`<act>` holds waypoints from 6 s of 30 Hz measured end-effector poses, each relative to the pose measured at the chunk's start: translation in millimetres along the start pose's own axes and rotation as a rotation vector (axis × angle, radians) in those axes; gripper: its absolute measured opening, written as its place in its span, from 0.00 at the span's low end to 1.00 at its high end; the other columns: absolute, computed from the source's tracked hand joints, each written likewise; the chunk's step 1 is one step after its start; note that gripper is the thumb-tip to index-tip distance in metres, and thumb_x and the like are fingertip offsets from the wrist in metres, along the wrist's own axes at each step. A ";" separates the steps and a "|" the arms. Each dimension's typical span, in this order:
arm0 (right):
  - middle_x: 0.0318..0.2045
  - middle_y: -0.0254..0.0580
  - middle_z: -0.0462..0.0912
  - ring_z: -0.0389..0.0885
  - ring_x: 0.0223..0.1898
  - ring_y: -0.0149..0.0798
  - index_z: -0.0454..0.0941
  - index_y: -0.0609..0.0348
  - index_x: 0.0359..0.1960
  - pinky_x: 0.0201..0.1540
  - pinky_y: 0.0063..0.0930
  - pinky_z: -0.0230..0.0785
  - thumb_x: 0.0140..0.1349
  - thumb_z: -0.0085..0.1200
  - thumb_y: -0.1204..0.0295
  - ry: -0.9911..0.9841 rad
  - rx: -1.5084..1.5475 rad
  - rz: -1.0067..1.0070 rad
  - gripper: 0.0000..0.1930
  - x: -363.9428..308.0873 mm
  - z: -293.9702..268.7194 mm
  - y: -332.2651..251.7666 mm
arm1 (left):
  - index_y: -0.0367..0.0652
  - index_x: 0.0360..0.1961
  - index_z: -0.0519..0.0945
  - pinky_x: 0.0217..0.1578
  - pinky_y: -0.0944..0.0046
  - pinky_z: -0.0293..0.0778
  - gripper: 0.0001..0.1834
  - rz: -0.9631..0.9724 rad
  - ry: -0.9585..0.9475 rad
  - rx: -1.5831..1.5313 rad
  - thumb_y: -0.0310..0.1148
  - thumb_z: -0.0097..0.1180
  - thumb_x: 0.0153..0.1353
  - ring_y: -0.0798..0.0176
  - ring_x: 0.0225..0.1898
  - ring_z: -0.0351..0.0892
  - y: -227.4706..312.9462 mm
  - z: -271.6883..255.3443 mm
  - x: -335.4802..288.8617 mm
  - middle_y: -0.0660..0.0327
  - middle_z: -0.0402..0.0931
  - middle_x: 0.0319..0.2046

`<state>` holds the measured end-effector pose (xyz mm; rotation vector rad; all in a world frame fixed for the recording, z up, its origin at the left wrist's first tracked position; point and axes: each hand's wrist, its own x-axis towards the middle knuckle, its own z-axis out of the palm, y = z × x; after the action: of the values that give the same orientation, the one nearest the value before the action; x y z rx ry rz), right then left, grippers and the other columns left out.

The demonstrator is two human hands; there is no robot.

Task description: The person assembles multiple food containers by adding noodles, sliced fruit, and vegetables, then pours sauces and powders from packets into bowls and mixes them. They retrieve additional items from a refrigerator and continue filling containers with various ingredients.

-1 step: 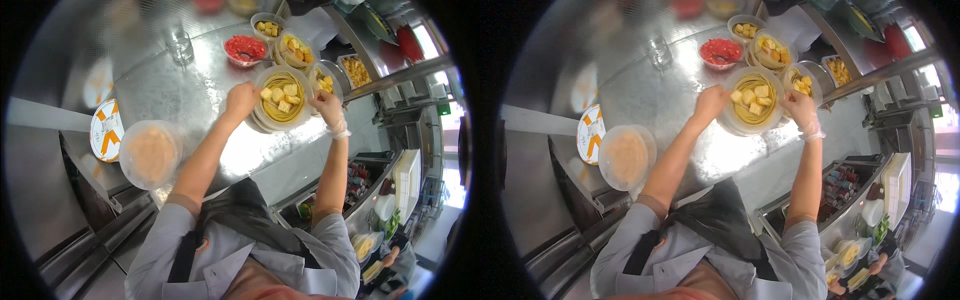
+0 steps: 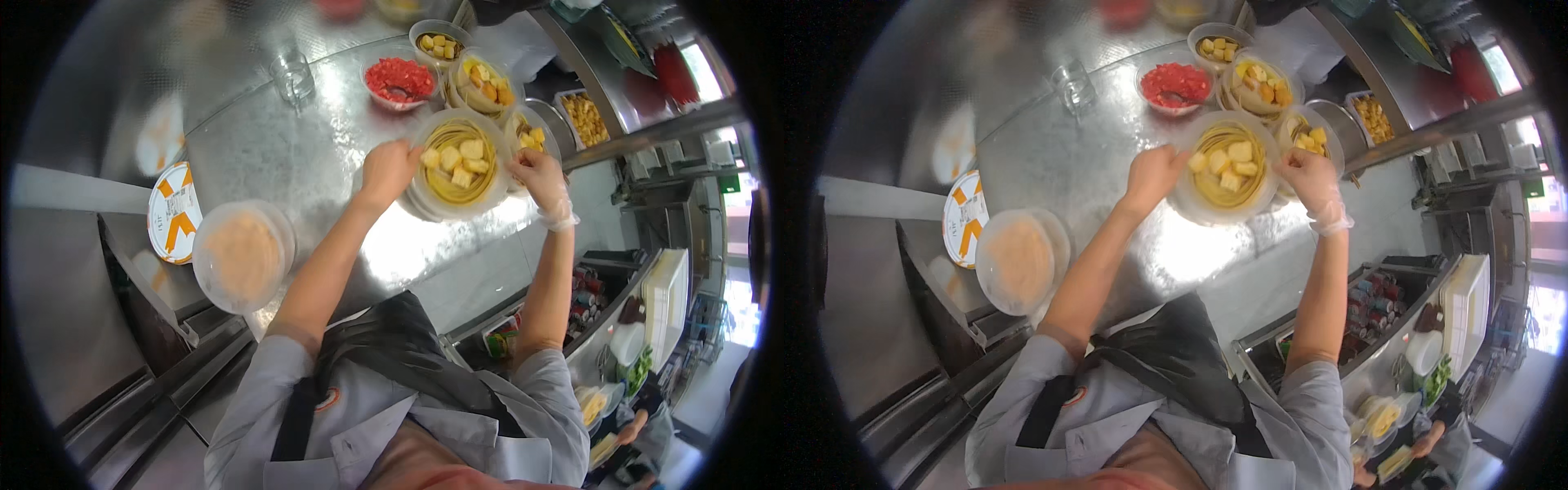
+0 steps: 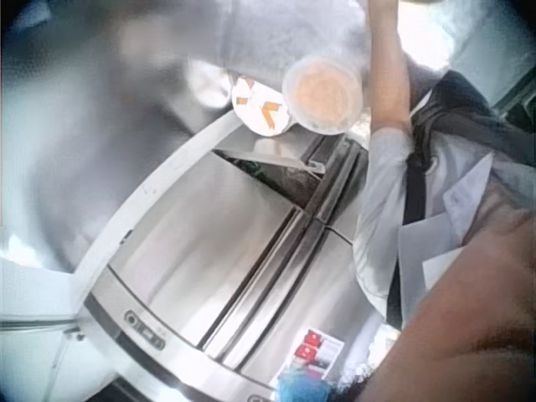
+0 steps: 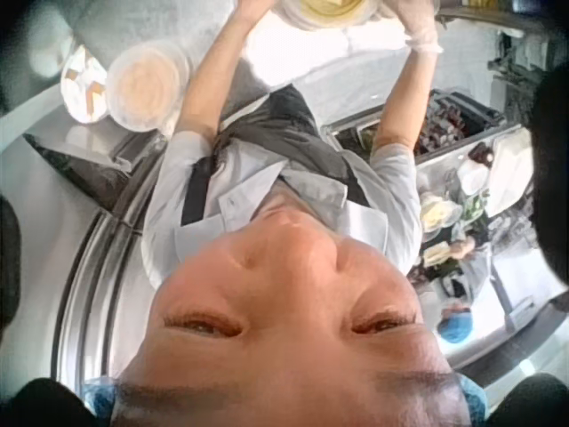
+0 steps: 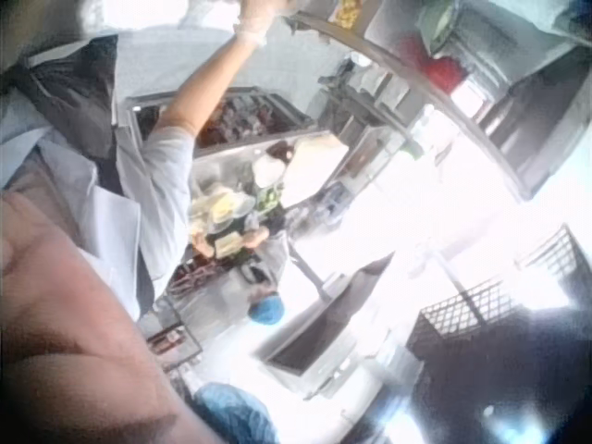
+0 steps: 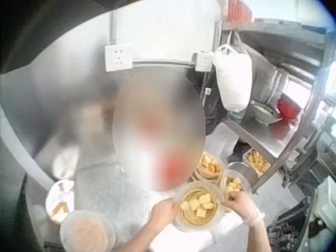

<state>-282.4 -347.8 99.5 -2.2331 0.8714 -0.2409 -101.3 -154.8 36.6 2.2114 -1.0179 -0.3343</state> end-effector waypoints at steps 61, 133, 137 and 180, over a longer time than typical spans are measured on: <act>0.22 0.49 0.81 0.80 0.24 0.40 0.80 0.72 0.25 0.29 0.34 0.70 0.51 0.53 0.75 -0.173 0.607 0.313 0.09 201.5 138.3 -26.5 | 0.32 0.20 0.77 0.32 0.50 0.73 0.13 -0.350 0.610 0.186 0.32 0.49 0.53 0.40 0.29 0.77 -94.1 -102.6 48.7 0.42 0.77 0.29; 0.14 0.40 0.77 0.73 0.15 0.32 0.81 0.65 0.22 0.20 0.27 0.64 0.54 0.55 0.71 0.586 0.051 -0.532 0.09 138.4 80.2 -70.0 | 0.32 0.19 0.78 0.20 0.60 0.67 0.15 -0.268 0.397 -0.425 0.36 0.51 0.51 0.67 0.15 0.70 -106.5 -137.4 93.0 0.55 0.71 0.10; 0.25 0.47 0.83 0.83 0.27 0.46 0.82 0.54 0.23 0.29 0.40 0.75 0.49 0.57 0.68 0.055 -0.601 -0.188 0.06 130.9 127.4 -73.3 | 0.36 0.22 0.79 0.22 0.62 0.64 0.15 -0.015 0.354 -0.435 0.37 0.52 0.56 0.70 0.21 0.68 -119.1 -157.4 72.0 0.59 0.73 0.17; 0.25 0.56 0.81 0.74 0.16 0.39 0.74 0.71 0.44 0.15 0.24 0.62 0.60 0.42 0.62 0.353 0.935 1.604 0.21 -855.3 -16.1 242.5 | 0.42 0.34 0.81 0.34 0.56 0.72 0.16 0.146 -0.976 -0.179 0.44 0.52 0.55 0.49 0.32 0.79 163.6 199.0 -422.7 0.52 0.80 0.29</act>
<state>-1059.7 75.4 14.3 -0.2742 1.9013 -0.1753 -570.8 -9.0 -20.5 1.7601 -1.5357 -1.4565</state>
